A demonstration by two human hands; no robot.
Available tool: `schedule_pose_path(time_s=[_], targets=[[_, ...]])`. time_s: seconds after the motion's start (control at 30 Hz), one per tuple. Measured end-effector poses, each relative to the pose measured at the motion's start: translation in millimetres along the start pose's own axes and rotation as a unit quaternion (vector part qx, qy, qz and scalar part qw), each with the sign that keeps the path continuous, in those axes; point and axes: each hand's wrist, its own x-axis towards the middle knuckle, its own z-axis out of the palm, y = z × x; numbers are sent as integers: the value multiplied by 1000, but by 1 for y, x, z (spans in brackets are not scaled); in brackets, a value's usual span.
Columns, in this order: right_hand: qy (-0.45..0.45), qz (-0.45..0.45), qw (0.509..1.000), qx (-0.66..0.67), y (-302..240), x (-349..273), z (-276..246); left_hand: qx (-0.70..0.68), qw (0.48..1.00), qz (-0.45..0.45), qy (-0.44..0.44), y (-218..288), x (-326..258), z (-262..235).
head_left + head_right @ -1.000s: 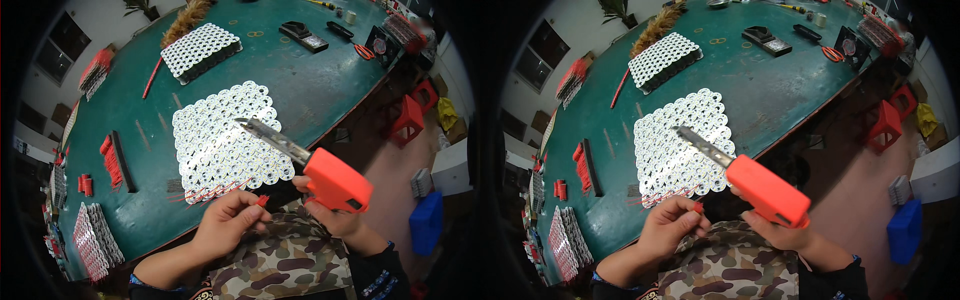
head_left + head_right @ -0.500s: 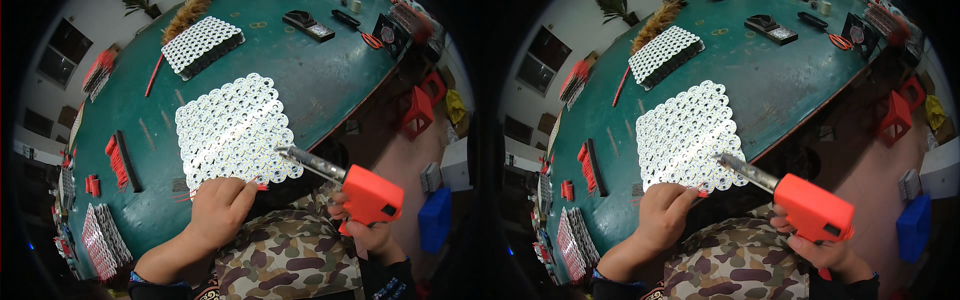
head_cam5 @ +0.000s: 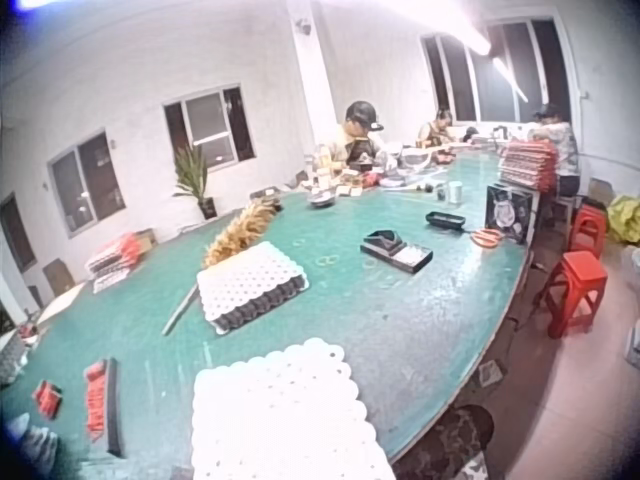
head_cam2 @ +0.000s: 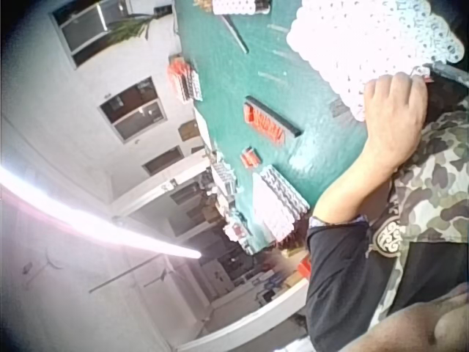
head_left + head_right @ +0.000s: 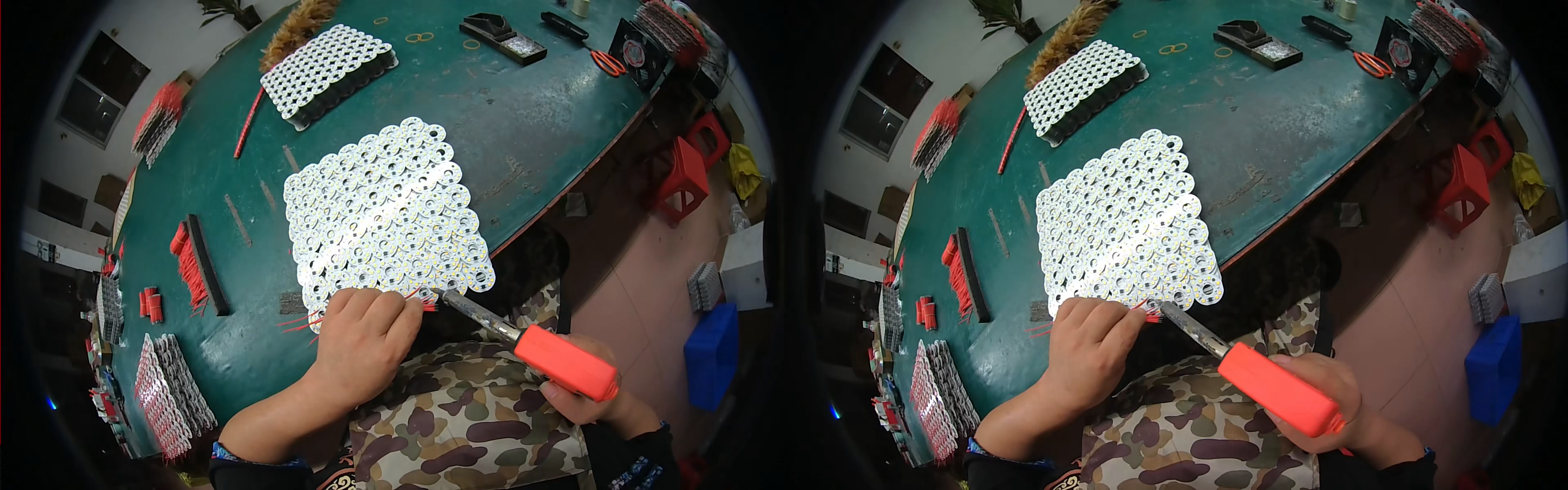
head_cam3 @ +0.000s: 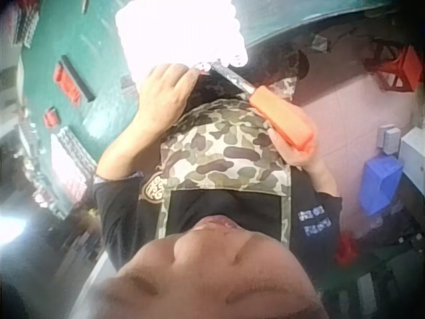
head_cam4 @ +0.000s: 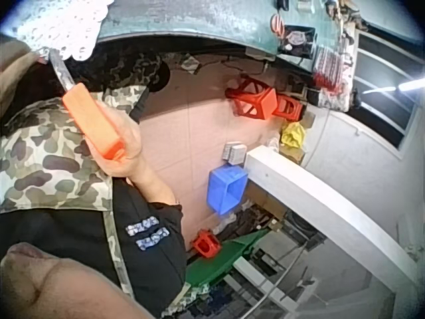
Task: The person solders wiring to LED light panels on an assembly table. This is done by hand with a soldering iron and solder wire.
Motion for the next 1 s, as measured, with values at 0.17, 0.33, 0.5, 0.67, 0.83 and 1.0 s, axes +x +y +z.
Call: schedule_pose_path(time_s=[0.17, 0.33, 0.5, 0.67, 0.83, 1.0], targets=[[26, -23, 999, -32, -7, 9, 1, 0, 1000, -6, -5, 2, 2, -1], [23, -14, 999, -21, -6, 6, 2, 4, 1000, -3, -4, 1, 4, 0], [28, -24, 999, -32, -6, 5, 3, 11, 1000, -5, -9, 4, 4, -2], [-4, 7, 1000, 1, -8, 2, -1, 16, 1000, -7, -17, 6, 5, -2], [22, 9, 1000, -15, -3, -9, -1, 19, 1000, -7, -14, 7, 5, -2], [19, 24, 999, -11, -5, -8, -3, 26, 999, -7, -26, 7, 6, -3]])
